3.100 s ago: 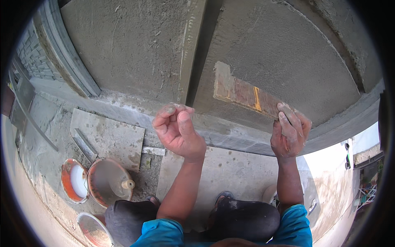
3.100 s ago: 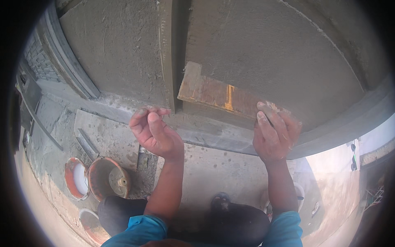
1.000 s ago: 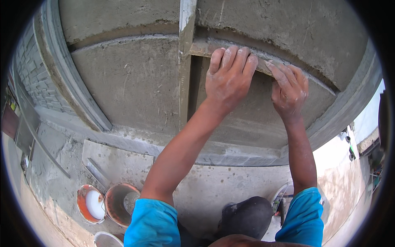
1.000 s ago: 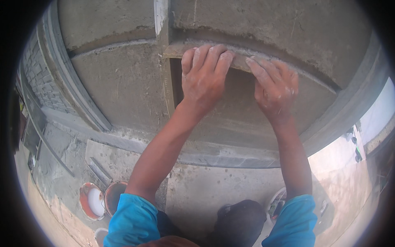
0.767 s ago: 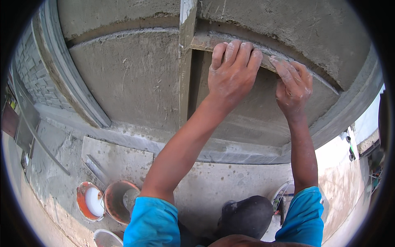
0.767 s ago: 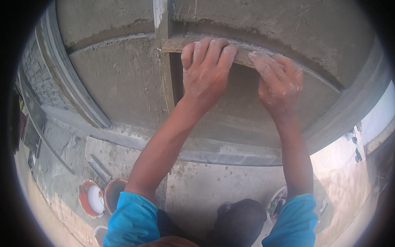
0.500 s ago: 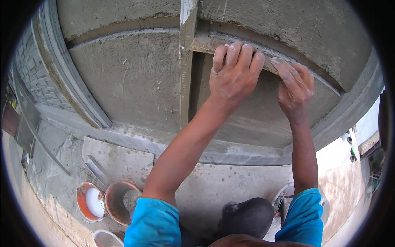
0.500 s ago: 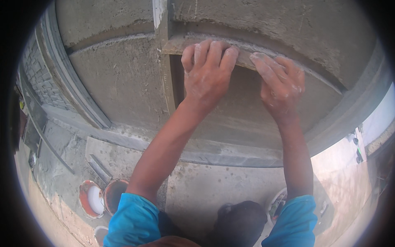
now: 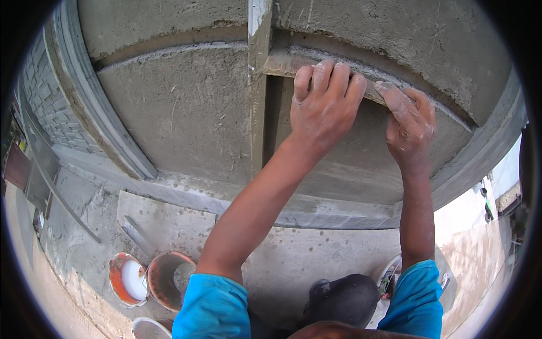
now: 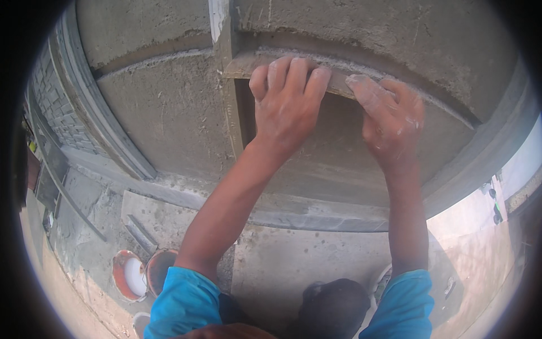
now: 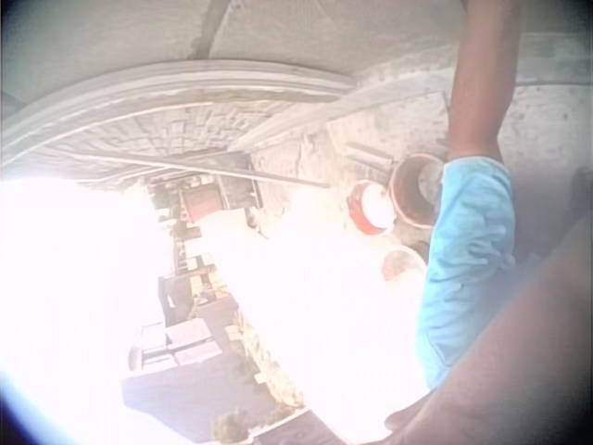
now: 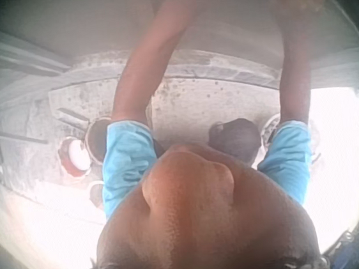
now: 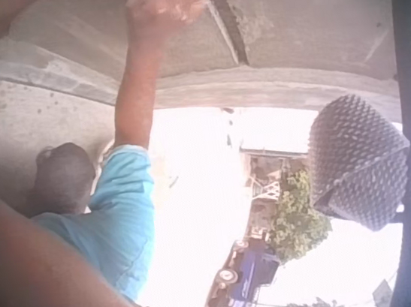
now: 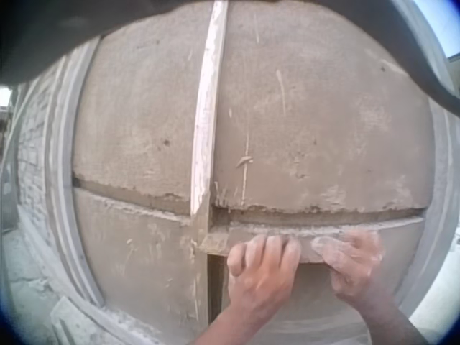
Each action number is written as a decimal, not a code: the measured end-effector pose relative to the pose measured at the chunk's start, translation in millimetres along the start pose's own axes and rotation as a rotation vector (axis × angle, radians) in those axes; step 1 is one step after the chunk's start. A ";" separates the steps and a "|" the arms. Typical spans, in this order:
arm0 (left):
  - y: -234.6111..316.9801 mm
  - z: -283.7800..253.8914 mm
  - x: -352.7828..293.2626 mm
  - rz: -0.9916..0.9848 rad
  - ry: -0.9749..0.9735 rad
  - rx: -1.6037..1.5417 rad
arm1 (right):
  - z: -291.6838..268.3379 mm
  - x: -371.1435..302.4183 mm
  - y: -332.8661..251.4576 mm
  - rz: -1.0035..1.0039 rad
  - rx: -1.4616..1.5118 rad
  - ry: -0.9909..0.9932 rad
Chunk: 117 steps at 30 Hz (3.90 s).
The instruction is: The person applies and smooths wet plaster onto a concrete ceiling using a trowel and a straightedge. They repeatedly scoop plaster from a bucket, spread it across the ceiling surface, and level it with the straightedge. The person also cleans the tools and moves around the work area during the task.
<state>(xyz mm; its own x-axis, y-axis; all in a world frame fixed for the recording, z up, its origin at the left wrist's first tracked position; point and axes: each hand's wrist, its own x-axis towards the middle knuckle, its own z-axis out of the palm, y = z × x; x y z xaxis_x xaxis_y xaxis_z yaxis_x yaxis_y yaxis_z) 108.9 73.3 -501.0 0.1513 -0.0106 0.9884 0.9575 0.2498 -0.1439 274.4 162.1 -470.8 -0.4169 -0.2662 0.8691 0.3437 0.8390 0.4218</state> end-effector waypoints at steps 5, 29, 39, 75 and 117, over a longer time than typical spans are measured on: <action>-0.1 -6.4 3.2 0.000 -0.086 -0.005 | -1.3 1.7 5.5 0.034 0.054 -0.042; 0.7 -4.7 -9.8 0.000 -0.041 0.010 | 5.8 -11.4 -5.9 0.019 0.006 -0.014; 3.4 0.7 -2.3 -0.042 -0.002 0.023 | 2.7 -2.7 1.6 0.007 -0.015 0.004; 8.0 -4.0 -51.3 -0.042 -0.035 -0.006 | 7.8 -36.5 -19.9 0.012 -0.002 -0.087; 4.6 16.6 -18.6 -0.076 0.243 -0.170 | 12.0 -13.9 -11.5 0.026 0.048 -0.004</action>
<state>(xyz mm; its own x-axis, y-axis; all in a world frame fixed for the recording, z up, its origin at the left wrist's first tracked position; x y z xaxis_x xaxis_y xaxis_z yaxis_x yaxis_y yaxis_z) 106.5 90.7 -519.2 0.1125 -0.2590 0.9593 0.9926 0.0739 -0.0964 266.1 161.8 -490.9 -0.4118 -0.2420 0.8786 0.3139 0.8674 0.3860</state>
